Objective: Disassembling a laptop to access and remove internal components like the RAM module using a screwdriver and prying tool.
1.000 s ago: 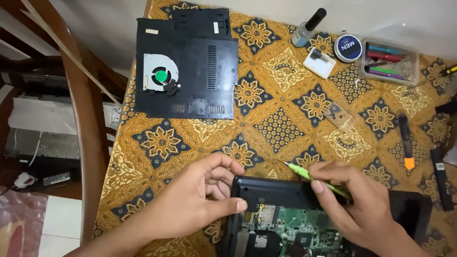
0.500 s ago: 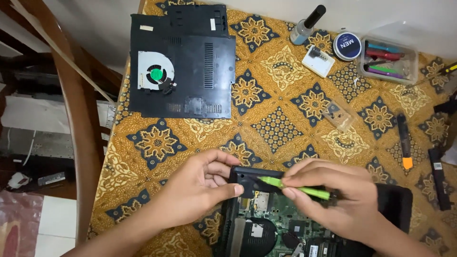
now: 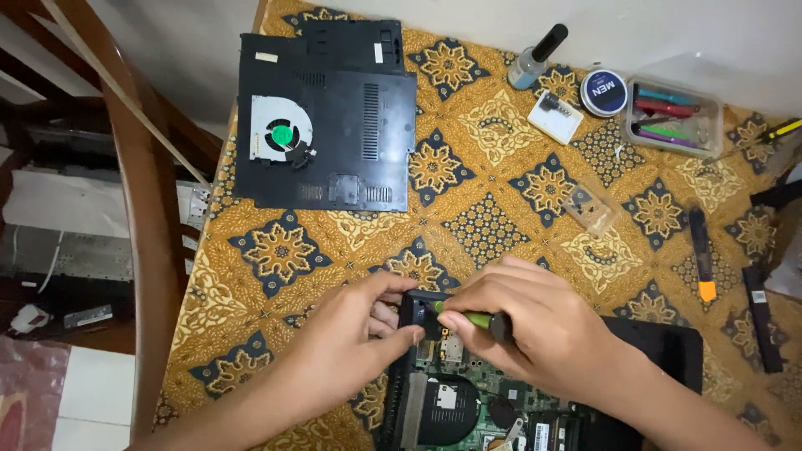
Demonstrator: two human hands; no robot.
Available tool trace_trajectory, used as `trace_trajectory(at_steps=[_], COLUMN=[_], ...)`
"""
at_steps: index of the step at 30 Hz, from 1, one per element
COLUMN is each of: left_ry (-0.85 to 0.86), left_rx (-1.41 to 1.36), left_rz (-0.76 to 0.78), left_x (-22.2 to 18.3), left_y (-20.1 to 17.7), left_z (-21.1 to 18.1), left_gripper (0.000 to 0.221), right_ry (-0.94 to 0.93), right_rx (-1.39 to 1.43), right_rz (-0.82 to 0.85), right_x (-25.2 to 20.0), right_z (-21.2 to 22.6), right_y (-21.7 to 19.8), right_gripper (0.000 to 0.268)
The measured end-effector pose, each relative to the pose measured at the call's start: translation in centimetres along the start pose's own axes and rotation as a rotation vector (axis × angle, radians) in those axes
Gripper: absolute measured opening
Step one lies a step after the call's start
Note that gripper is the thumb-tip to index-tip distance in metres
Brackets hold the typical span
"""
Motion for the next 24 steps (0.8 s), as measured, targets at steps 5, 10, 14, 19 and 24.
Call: trace_trajectory(at_steps=[5,10,14,19,24], left_ry=[0.187,0.340,0.473,0.525,0.463], left_rx=[0.071,0.168,0.230,0.183,0.066], left_rz=[-0.017,-0.056,-0.093,-0.135,-0.095], left_x=[-0.4,-1.1,-1.4,-1.1,-1.5], left_y=[0.7,0.8,1.1,1.9,1.8], left_z=[1.2,1.0,1.3,1.9,1.7], left_gripper=[0.061,0.065,0.065,0.059,0.051], right_ry=[-0.006,-0.066,-0.087,-0.094,-0.052], right_rx=[-0.022,-0.064,-0.079,-0.081,-0.019], right_rz=[0.003,0.033,0.031,0.024,0.036], right_x=[-0.1,0.0,-0.2,-0.2,-0.2], right_z=[-0.4,-0.5,-0.5,-0.8,-0.9], right_y=[0.5,1.1,1.3,1.4,1.3], right_gripper=[0.011,0.012,0.011,0.011,0.015])
Point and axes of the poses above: each hand's wrist, its own x-axis towards the middle knuckle, its own y-axis out of the palm, z = x × y, the point moved 1 cm from there along x, towards the middle knuckle, and after that the axes turned 11 degrees about -z, right-handed, at the moved point
